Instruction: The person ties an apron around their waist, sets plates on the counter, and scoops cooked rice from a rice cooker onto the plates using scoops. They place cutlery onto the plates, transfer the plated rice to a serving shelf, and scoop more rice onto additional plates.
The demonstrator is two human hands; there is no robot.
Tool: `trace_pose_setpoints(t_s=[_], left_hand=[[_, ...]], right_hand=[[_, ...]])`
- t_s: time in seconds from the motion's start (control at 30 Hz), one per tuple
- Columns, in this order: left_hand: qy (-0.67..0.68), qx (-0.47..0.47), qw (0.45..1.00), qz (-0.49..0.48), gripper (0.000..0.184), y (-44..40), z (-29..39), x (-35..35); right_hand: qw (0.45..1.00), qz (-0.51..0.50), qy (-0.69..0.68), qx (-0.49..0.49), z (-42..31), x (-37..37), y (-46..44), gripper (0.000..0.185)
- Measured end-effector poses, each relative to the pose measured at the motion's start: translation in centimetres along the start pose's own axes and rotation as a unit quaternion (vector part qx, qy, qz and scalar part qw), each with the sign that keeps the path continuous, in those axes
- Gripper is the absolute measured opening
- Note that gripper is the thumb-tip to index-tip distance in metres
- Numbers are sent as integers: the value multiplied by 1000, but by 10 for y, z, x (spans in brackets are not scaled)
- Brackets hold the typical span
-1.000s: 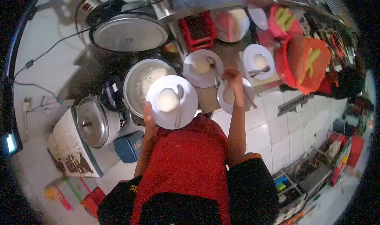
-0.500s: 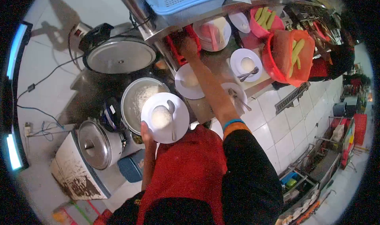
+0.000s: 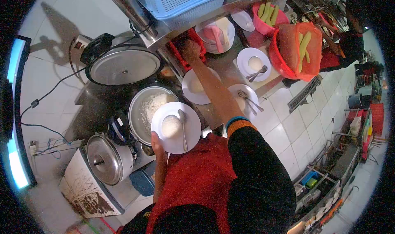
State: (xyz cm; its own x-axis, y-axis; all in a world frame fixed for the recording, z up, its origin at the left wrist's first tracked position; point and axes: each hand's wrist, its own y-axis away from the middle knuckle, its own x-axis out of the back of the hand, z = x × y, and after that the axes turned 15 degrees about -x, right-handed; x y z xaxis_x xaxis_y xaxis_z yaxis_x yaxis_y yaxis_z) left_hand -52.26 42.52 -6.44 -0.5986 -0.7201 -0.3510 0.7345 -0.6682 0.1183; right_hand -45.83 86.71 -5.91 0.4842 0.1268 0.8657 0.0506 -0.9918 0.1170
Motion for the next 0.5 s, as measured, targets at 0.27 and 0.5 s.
trace_pose_setpoints(t_s=[0.27, 0.5], left_hand=[[-58, -29, 998, -5, 50, -15, -2, -10], [-6, -3, 999, -46, 49, -38, -35, -7]], right_hand=[[946, -39, -318, 52, 54, 27, 69, 14], [909, -240, -335, -60, 84, 43, 261, 18]])
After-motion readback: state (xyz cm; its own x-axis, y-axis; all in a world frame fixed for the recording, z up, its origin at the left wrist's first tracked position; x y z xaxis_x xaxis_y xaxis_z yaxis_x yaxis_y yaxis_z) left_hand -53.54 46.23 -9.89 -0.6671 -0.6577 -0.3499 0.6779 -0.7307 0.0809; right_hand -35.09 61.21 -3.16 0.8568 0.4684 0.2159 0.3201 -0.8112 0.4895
